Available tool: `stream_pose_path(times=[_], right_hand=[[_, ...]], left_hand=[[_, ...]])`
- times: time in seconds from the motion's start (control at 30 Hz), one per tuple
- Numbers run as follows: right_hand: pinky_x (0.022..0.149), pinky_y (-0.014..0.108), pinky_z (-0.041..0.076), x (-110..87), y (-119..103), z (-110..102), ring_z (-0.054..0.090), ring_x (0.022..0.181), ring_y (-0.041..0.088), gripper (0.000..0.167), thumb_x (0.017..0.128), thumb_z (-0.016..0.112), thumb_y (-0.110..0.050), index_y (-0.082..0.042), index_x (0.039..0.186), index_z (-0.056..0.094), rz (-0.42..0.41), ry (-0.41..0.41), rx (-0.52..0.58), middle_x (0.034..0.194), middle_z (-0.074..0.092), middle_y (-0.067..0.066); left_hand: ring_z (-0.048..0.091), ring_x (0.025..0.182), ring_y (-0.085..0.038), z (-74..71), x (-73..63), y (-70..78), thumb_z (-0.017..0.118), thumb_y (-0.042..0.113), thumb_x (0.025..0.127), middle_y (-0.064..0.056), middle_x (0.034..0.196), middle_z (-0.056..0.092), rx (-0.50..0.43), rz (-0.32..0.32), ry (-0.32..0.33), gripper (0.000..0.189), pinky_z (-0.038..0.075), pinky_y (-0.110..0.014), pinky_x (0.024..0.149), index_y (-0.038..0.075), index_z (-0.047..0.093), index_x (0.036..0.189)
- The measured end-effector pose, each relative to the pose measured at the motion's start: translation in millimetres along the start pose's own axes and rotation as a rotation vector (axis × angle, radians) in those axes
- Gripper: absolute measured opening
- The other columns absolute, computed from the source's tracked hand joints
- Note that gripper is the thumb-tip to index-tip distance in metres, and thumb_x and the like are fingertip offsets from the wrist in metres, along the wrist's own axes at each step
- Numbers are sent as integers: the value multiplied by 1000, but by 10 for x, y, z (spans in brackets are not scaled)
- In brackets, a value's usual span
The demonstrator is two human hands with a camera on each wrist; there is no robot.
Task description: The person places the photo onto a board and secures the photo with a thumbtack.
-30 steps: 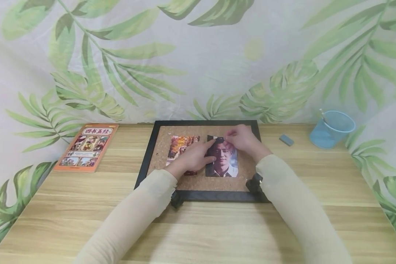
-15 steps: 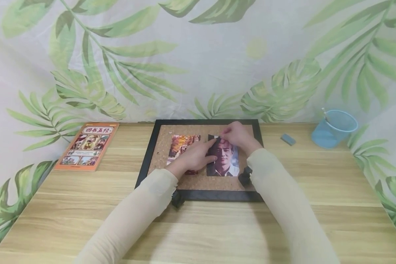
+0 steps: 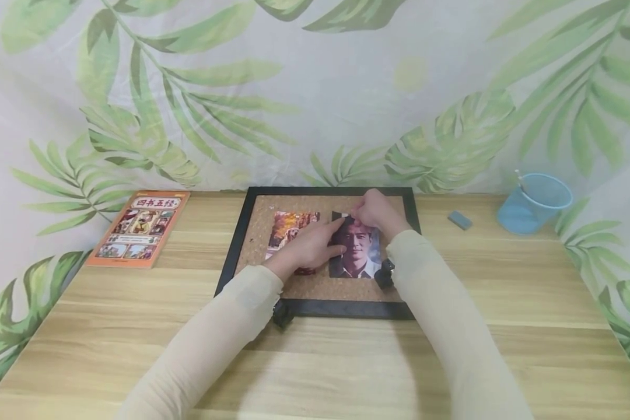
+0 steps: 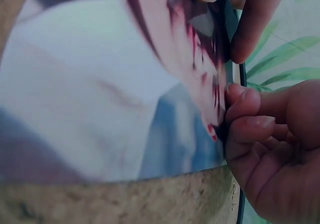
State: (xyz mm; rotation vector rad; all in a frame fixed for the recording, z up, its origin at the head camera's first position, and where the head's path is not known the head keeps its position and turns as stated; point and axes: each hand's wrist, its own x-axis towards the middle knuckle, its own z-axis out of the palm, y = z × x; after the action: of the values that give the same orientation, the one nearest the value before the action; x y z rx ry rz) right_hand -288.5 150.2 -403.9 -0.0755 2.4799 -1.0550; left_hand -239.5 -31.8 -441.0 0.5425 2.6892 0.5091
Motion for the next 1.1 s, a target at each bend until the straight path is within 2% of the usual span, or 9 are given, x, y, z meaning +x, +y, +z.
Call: stream_pose_path(times=[0.23,0.37,0.6,0.9,1.0,1.1], right_hand=[[53,22,51,43,8,25,59,51,6,26,108,59,-10,11,119,70,2,6,6,63,66,-2],[52,22,51,60,26,44,59,50,7,22,105,56,-6,10,115,67,18,20,24,62,66,-2],[49,23,49,27,77,68,58,47,8,15,106,57,-7,7,107,65,20,36,59,59,64,-1],[50,26,53,-143,158,58,62,50,10,29,112,55,-16,11,118,65,-72,28,133,67,67,2],[52,27,55,-243,202,33,64,54,12,31,112,54,-18,10,119,66,-128,54,97,74,70,7],[56,30,54,-371,236,-4,65,61,16,29,112,56,-19,6,120,69,-219,132,-8,83,73,13]], left_hand=[[41,157,-42,42,67,-70,64,46,108,-15,173,39,8,-7,1,79,38,-63,124,20,28,173],[44,155,-41,42,33,-54,66,44,107,-15,171,43,-4,-3,22,79,40,-61,123,18,31,172],[49,152,-39,-152,-269,161,65,37,109,-20,165,50,13,-1,42,72,41,-55,125,7,37,168],[55,146,-39,-121,-311,182,64,37,110,-24,159,55,56,5,86,64,44,-50,123,3,48,162],[57,144,-37,-126,-322,161,62,37,111,-22,155,59,58,28,104,59,45,-47,123,2,53,157],[63,138,-33,-171,-356,131,61,36,111,-19,147,66,15,57,130,53,48,-46,120,0,60,150]])
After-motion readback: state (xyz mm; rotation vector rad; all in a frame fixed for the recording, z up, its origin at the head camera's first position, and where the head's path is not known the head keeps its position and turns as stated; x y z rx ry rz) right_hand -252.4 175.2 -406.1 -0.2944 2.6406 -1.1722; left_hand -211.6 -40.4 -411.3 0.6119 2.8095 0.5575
